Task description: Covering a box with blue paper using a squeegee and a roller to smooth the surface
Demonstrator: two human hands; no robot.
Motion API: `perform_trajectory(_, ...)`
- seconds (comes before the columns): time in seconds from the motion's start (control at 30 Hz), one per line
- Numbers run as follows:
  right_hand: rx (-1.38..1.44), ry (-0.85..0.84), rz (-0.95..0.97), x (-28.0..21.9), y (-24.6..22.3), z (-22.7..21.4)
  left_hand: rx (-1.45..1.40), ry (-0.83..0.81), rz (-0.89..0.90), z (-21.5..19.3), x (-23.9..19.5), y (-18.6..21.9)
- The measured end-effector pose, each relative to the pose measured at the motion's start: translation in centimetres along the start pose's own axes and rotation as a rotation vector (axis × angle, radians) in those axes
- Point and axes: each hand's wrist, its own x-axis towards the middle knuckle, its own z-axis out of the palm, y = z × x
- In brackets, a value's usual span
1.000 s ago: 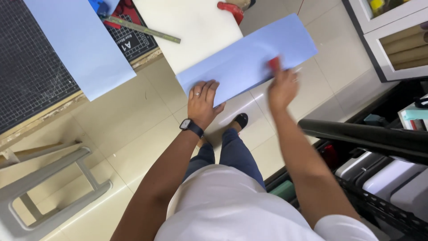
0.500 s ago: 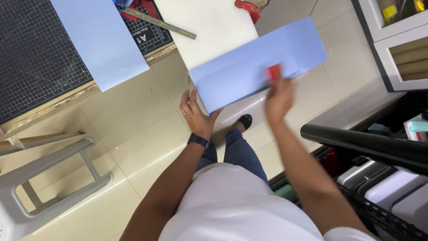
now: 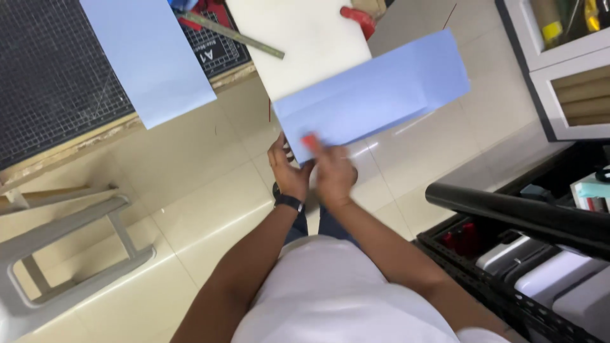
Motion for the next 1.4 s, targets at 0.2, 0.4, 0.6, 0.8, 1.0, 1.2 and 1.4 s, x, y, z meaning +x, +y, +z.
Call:
perform_trajectory(0.2, -0.146, 0.135, -0.023, 2.5, 11.2, -0.2, -0.018, -0.003, 0.005, -0.7, 0.2, 1.8)
perform_trajectory(0.4, 0.049, 0.006, -0.097, -1.5, -1.2, 0.8, 0.059, 0.104, 0.039, 0.5, 0.4, 0.0)
perform_trajectory(0.6, -0.022, 0.133, 0.01, 1.3, 6.4, -0.4, -0.008, 0.022, 0.057, 0.1, 0.2, 0.5)
perform_trajectory(0.8, 0.082, -0.004, -0.22, 0.3, 1.3, -0.1, 0.031, 0.036, 0.049, 0.7, 0.1, -1.3)
perform_trajectory(1.0, 0.042, -0.021, -0.321, -1.4, 0.9, 0.6, 0.034, 0.068, 0.054, 1.2, 0.6, -2.3)
perform_trajectory(1.2, 0.04, -0.03, -0.447, 3.7, 6.1, -1.1, -0.048, 0.001, 0.009, 0.1, 0.4, 0.4)
perform_trajectory(1.4, 0.187, -0.13, -0.735, 7.8, 6.6, -0.1, -0.035, 0.003, 0.036, 0.0, 0.6, 0.2)
